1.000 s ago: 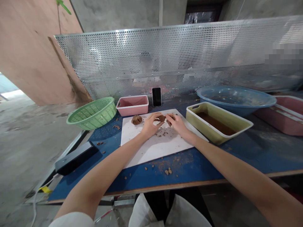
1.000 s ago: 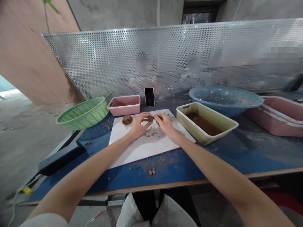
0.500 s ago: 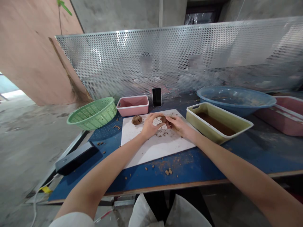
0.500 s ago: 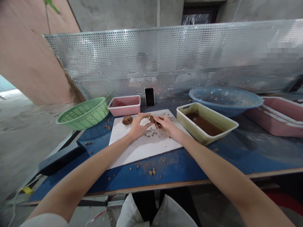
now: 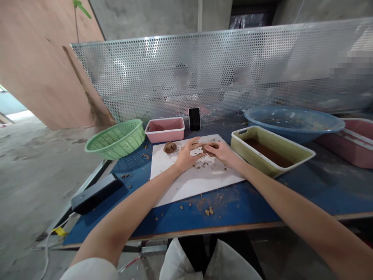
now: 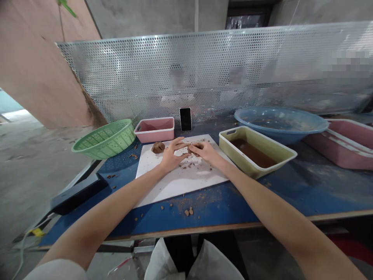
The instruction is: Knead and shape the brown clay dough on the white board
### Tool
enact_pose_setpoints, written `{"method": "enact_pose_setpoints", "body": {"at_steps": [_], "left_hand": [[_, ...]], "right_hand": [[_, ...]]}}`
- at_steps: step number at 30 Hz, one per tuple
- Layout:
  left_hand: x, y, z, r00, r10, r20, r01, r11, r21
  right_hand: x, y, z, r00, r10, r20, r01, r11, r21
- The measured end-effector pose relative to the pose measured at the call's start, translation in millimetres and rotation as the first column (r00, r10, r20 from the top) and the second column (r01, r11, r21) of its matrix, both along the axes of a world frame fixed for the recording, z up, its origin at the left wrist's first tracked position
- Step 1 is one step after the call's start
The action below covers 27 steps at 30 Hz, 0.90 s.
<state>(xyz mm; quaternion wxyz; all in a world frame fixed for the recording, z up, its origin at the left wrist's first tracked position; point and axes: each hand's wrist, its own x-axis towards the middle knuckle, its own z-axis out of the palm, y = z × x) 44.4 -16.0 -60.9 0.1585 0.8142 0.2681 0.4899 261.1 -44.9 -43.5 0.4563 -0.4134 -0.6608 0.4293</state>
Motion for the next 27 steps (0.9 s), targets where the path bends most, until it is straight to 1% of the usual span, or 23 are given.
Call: {"method": "enact_pose_setpoints", "body": {"at_steps": [4,7,9,12,15,18,22,23,25,27], "left_hand": [[0.5,0.9,-0.5,1.000,-0.016,-0.007,0.016,1.000,0.013],[1.2,-0.2,0.7,1.000,0.001,-0.025,-0.002,1.000,-0.021],[1.4,-1.0,1.0,0.999,0.012,-0.030,-0.013,0.999,-0.044],[1.4,-0.6,0.2,1.000,-0.006,-0.028,0.004,0.999,-0.052],[1.8,2.1,-0.9,0.999,-0.014,-0.039,0.011,0.997,-0.080],[3.3,5.6,-1.2,1.000,-0.020,-0.014,0.019,0.995,-0.102],[4.5,8.3,-0.8,0.994,-0.103,0.020,0.104,0.992,-0.063],[4.4,8.5,-0.7,0.992,-0.124,0.028,0.125,0.991,-0.046],[3.5,8.6,-1.0,0.988,-0.142,0.059,0.143,0.989,-0.021],[2.3,9.6,-2.1,0.986,-0.124,0.107,0.127,0.992,-0.016]], "right_hand": [[-1.5,-5.2,7.5,0.991,-0.051,0.121,0.041,0.995,0.089],[-3.3,-7.0,10.4,0.986,-0.084,0.145,0.060,0.985,0.163],[-3.8,-8.0,11.0,0.983,-0.099,0.154,0.071,0.981,0.179],[-3.5,-9.1,10.3,0.975,-0.122,0.184,0.088,0.979,0.182],[-3.7,-7.7,8.5,0.976,-0.144,0.163,0.109,0.973,0.206],[-4.3,-3.6,6.2,0.977,-0.173,0.129,0.137,0.960,0.245],[-2.1,1.0,3.4,0.959,-0.274,0.074,0.245,0.930,0.274],[-0.5,1.3,3.3,0.950,-0.302,0.083,0.269,0.922,0.279],[3.0,0.9,3.8,0.921,-0.348,0.173,0.289,0.911,0.296],[5.6,0.4,4.5,0.875,-0.366,0.316,0.268,0.911,0.313]]}}
